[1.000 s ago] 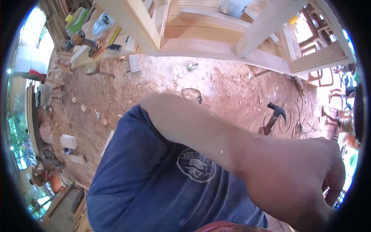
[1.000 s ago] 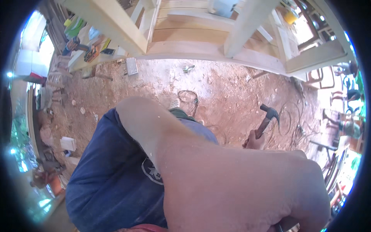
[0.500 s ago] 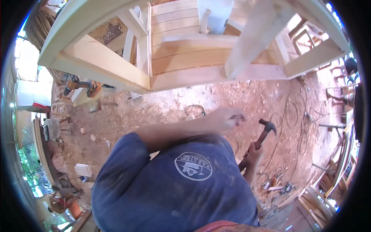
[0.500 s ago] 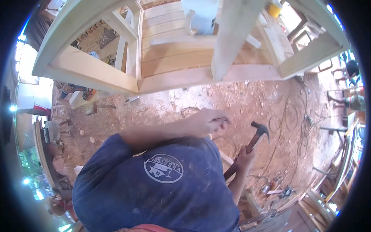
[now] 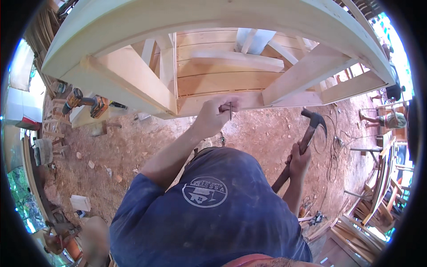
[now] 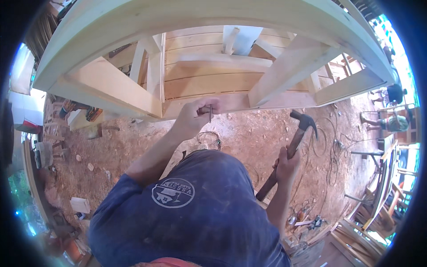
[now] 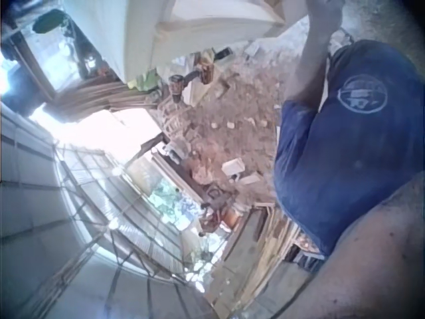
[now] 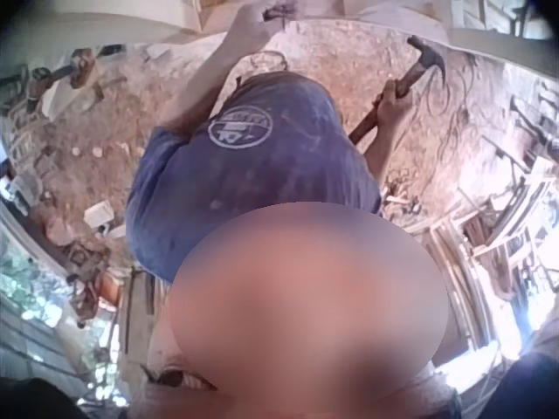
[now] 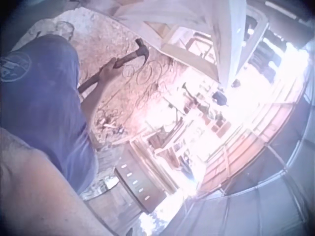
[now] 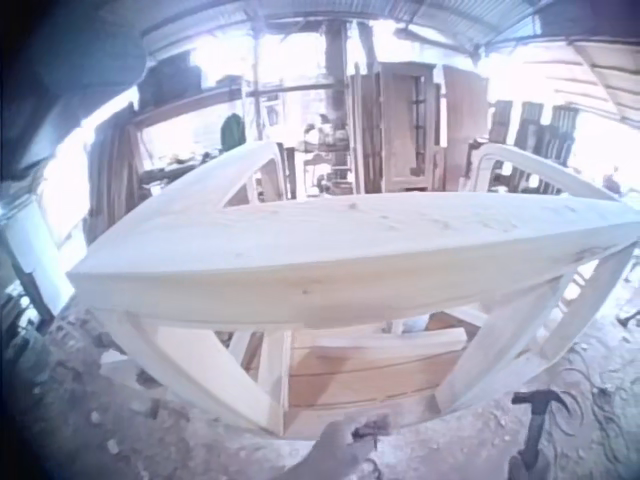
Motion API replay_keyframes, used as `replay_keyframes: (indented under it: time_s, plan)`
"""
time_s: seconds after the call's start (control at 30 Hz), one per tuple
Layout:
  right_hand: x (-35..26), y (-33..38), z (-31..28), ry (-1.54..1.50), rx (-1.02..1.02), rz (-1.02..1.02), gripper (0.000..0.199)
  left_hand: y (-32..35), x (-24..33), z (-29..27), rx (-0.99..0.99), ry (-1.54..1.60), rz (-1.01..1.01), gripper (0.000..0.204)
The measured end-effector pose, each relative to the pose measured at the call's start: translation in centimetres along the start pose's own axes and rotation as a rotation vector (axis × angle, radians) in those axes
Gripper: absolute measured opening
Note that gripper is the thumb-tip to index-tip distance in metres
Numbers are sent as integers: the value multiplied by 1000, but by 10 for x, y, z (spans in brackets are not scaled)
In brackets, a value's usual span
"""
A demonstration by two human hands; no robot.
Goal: The person hammers a nail into a wooden frame, picks up a wooden board to align it with the frame, and then uses a pencil to mark the board.
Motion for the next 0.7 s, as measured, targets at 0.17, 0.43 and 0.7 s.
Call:
replay_keyframes:
  time_s: [0.17, 0.43, 0.7]
  plan:
    - [-5, 5, 10, 13, -62, 15, 27, 8, -23, -20, 36, 97, -162, 30]
    - [37, 7, 2, 8, -109, 131, 25, -39, 3, -18, 191, 25, -162, 24]
    - [66, -22, -40, 98, -190, 2, 30, -142, 43, 42, 275, -4, -73, 34]
Point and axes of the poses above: each hand's wrist, its own y-axis away from the middle knuckle, its own z-axis out of the palm, x = y × z, the point moved 5 cm from there along -y, towards the middle knuckle, and after that the axes turned 15 degrees about y, right-handed, at the moved point
